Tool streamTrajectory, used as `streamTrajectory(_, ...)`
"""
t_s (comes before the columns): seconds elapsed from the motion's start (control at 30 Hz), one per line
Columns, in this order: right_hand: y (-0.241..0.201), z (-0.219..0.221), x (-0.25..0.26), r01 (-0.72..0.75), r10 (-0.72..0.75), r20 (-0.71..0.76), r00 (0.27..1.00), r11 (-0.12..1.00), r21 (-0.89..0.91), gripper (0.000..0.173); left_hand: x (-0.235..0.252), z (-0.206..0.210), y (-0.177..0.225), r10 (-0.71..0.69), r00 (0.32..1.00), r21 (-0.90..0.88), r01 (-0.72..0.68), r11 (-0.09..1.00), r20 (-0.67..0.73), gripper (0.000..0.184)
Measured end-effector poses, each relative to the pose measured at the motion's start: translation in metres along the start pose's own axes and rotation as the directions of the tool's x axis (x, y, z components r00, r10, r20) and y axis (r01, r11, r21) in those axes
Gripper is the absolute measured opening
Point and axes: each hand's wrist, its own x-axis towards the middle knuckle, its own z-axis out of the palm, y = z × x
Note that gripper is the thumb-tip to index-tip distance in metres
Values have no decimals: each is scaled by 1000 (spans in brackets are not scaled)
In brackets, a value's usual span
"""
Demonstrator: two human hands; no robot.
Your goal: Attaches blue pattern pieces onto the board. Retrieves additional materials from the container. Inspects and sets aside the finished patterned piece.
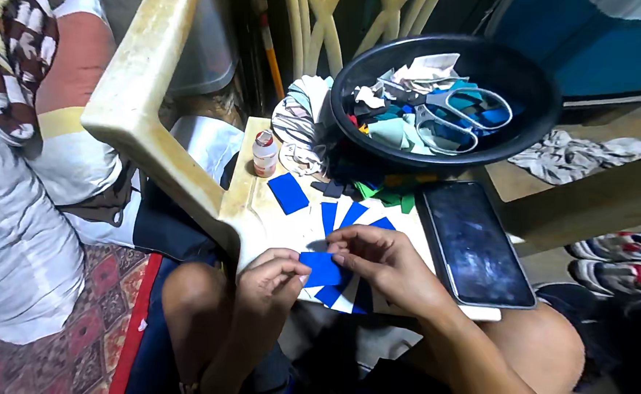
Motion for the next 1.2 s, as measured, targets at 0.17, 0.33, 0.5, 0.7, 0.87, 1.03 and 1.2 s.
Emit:
streamTrajectory(0.17,2,-2,-1,29,-30,71,997,999,23,20,-3,7,7,24,1000,5,-24,1000,-15,13)
streamTrajectory(0.33,-6,-9,2,-34,16,152,988,992,119,33,10,1,18,117,993,13,-116,993,-34,14)
streamTrajectory(0.5,-3,-11,7,-39,41,18,999,998,-57,28,9,1,9,27,997,64,-22,998,-73,14)
streamTrajectory(0.7,10,1,1,7,-22,-41,999,941,-337,29,-3,7,-7,-64,996,257,76,963,-56,16)
streamTrajectory(0.87,16,4,-1,40,-97,-100,990,888,-459,31,-2,9,-12,-44,998,373,57,926,-44,18)
streamTrajectory(1.03,17,5,-3,49,-105,-91,990,877,-478,30,-2,7,-9,-29,998,387,50,921,-61,13)
streamTrajectory(1.2,12,5,-5,112,-162,-86,983,901,-420,25,1,-1,-5,99,991,356,-61,933,-90,7)
